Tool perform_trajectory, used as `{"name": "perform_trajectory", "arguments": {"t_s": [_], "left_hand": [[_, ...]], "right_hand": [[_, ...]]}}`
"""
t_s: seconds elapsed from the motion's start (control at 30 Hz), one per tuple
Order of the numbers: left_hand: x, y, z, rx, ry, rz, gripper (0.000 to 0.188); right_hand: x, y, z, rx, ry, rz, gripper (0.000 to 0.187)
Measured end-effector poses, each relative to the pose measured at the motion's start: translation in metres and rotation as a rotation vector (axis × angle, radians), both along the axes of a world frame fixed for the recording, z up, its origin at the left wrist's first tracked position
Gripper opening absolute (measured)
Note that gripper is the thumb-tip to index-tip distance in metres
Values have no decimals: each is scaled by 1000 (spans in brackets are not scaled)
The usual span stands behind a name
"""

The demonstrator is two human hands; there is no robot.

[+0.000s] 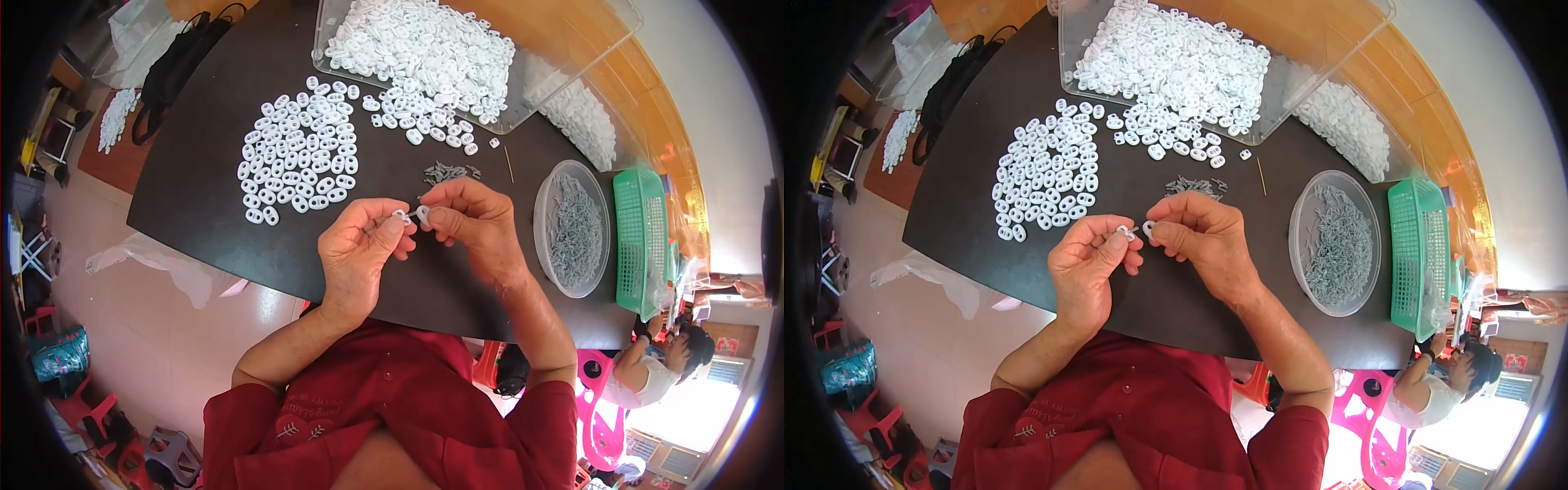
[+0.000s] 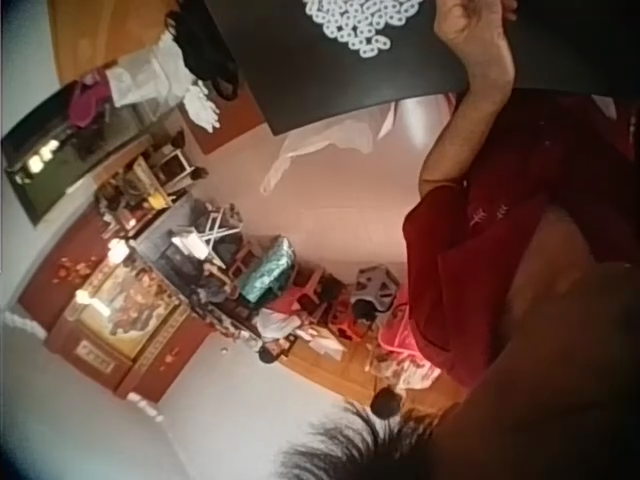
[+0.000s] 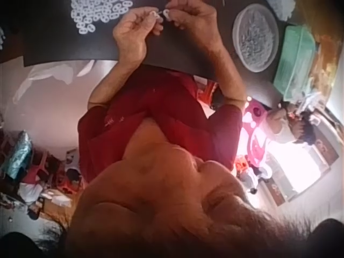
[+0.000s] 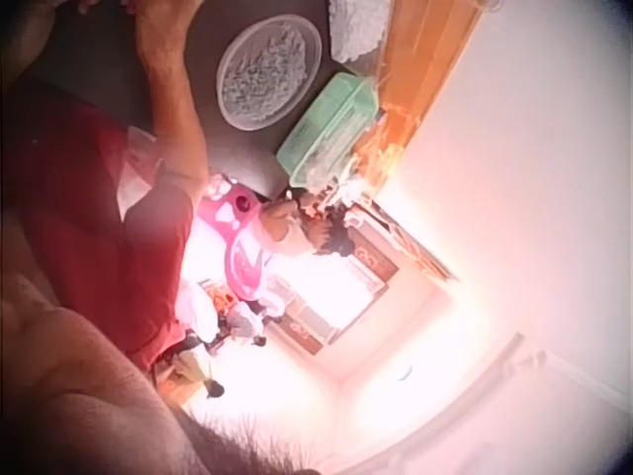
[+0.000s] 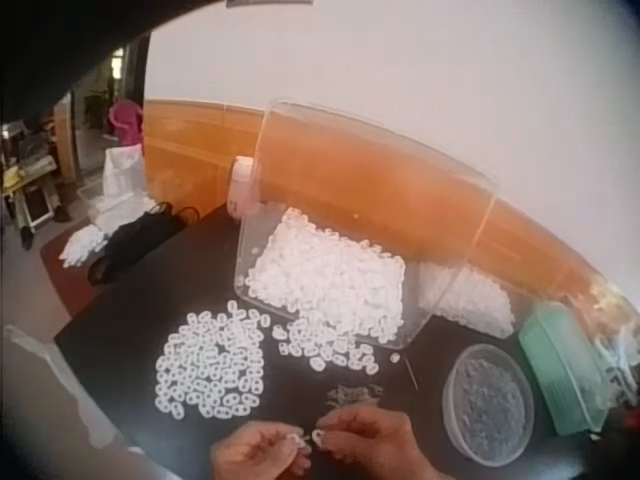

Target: Assembling small metal pins into white plastic components at a manual assembly station.

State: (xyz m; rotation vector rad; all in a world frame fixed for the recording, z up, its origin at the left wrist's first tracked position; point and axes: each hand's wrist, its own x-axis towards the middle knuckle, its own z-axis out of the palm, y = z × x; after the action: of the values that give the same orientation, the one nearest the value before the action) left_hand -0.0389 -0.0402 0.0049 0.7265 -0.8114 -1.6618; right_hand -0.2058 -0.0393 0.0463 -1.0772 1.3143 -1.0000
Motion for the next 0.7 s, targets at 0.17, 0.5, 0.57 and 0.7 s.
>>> {"name": "perform_trajectory", "arguments": {"t_s": [0.17,0.5,0.57,0.7], "left_hand": [[-4,2,3,11,28,-22,15],[-7,5,6,42,56,-84,15],[-7,5,5,49,57,-93,16],[-9,7,5,59,69,-88,15]], "right_hand": [[6,10,-4,-40,-39,-20,17],[5,22,-4,-89,-4,-55,16],[6,23,0,-94,7,-55,16],[8,23,-2,-116,-3,-89,16]]}}
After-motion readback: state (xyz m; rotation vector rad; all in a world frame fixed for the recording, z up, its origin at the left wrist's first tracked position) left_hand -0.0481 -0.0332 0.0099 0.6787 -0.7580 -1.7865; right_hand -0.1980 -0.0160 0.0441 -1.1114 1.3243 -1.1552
